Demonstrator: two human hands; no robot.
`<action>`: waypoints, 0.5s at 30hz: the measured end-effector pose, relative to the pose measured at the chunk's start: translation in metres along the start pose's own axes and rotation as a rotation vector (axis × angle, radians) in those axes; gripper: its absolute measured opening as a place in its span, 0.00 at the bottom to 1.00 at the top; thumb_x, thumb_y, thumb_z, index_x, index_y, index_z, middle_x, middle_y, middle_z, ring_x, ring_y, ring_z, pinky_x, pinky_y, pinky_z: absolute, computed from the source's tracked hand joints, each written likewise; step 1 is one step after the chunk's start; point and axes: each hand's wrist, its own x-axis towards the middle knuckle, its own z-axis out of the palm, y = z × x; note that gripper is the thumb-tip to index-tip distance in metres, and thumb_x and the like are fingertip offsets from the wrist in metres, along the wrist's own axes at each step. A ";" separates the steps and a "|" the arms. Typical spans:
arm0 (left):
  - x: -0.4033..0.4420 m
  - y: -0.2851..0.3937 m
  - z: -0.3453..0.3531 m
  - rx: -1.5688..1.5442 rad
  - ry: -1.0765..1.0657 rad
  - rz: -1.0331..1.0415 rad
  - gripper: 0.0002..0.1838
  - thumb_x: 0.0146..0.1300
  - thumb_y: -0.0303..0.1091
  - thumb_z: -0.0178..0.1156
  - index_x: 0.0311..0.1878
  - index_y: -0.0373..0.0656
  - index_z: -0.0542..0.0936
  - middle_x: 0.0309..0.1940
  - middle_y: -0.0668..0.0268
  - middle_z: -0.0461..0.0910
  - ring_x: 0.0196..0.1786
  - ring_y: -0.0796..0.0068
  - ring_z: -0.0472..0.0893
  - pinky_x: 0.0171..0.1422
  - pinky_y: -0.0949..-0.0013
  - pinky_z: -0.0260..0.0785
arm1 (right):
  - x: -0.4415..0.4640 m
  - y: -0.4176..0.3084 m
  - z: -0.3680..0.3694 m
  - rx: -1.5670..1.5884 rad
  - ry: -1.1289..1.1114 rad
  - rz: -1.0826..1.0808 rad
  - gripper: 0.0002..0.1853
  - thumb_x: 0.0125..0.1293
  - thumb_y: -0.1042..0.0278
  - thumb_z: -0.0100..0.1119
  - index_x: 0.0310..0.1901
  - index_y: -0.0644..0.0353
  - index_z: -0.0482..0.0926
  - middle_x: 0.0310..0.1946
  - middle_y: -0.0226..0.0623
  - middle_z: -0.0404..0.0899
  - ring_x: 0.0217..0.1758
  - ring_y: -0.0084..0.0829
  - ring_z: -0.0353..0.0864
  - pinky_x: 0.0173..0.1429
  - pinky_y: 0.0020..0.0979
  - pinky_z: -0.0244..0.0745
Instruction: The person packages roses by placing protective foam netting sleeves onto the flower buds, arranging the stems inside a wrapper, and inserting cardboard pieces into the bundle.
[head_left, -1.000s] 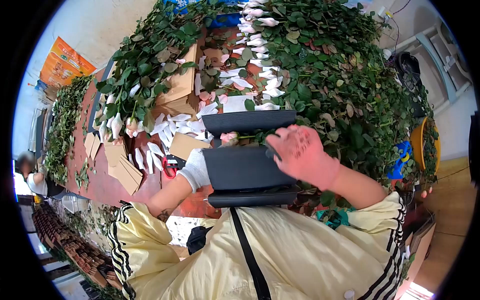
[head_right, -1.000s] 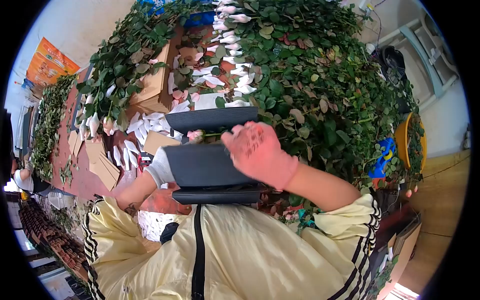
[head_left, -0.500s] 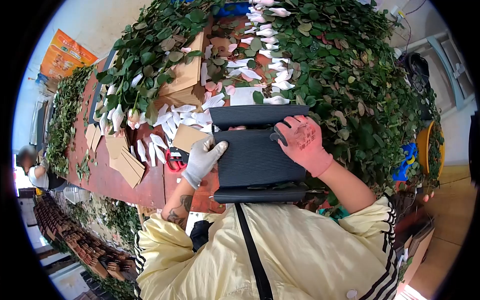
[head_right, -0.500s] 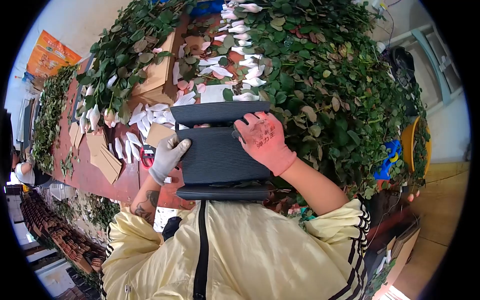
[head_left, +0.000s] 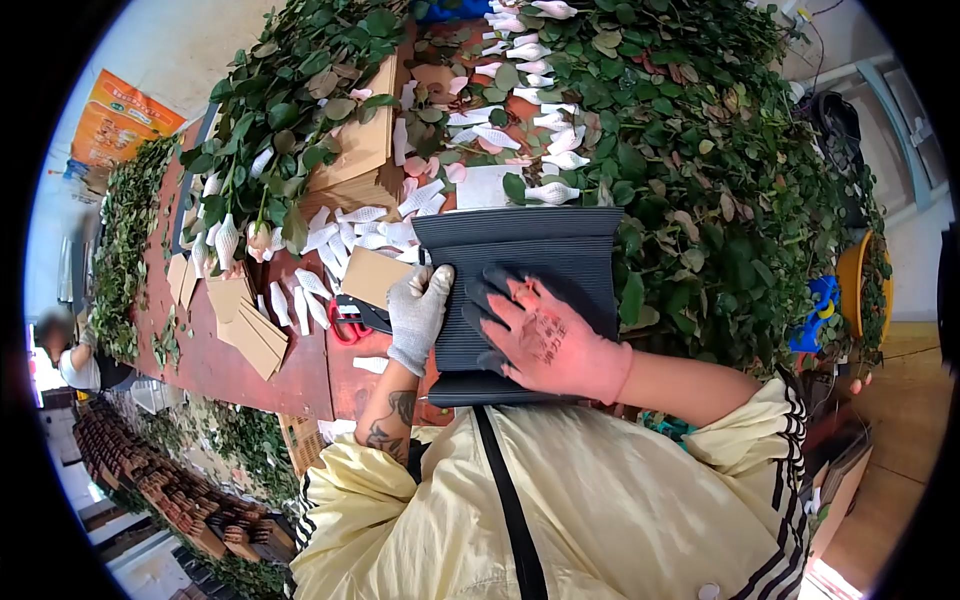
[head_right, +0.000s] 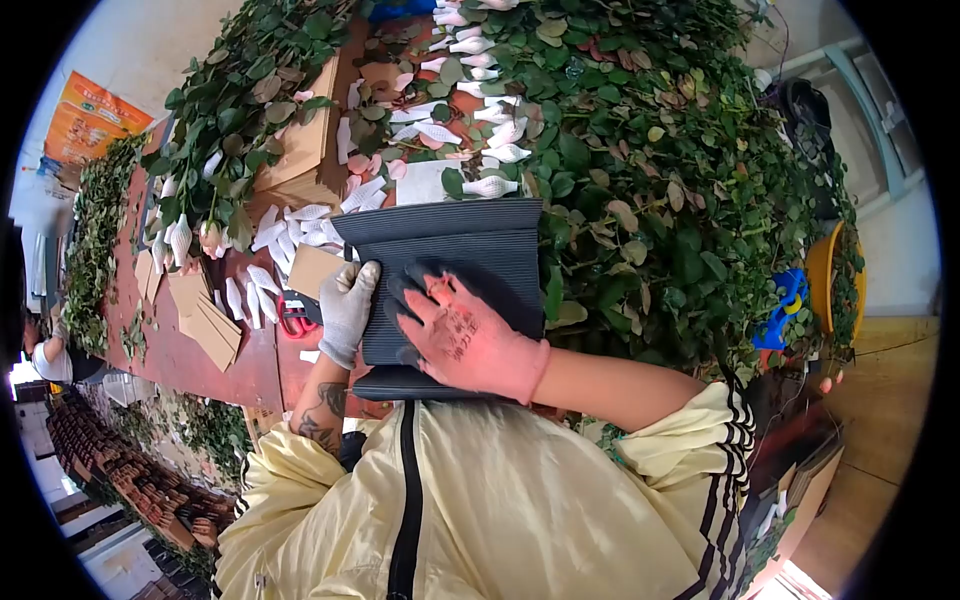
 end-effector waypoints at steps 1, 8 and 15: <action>0.000 -0.002 -0.001 0.050 0.015 0.034 0.19 0.63 0.38 0.62 0.21 0.38 0.71 0.14 0.76 0.65 0.22 0.86 0.63 0.24 0.75 0.57 | 0.007 0.001 -0.003 -0.058 -0.019 0.044 0.29 0.64 0.45 0.45 0.61 0.54 0.69 0.63 0.46 0.64 0.68 0.49 0.57 0.73 0.48 0.45; 0.005 -0.008 0.004 -0.182 -0.011 -0.160 0.15 0.63 0.37 0.61 0.26 0.37 0.77 0.17 0.78 0.68 0.23 0.87 0.62 0.25 0.75 0.57 | 0.030 0.004 -0.001 -0.087 -0.087 0.150 0.32 0.67 0.43 0.39 0.62 0.60 0.67 0.66 0.46 0.61 0.70 0.46 0.55 0.73 0.49 0.44; 0.007 0.007 -0.005 0.186 -0.073 -0.057 0.16 0.65 0.43 0.55 0.33 0.36 0.77 0.21 0.56 0.74 0.25 0.64 0.74 0.34 0.60 0.66 | 0.027 -0.001 0.024 -0.199 0.022 0.221 0.34 0.63 0.39 0.42 0.61 0.60 0.67 0.65 0.47 0.62 0.72 0.48 0.53 0.73 0.51 0.41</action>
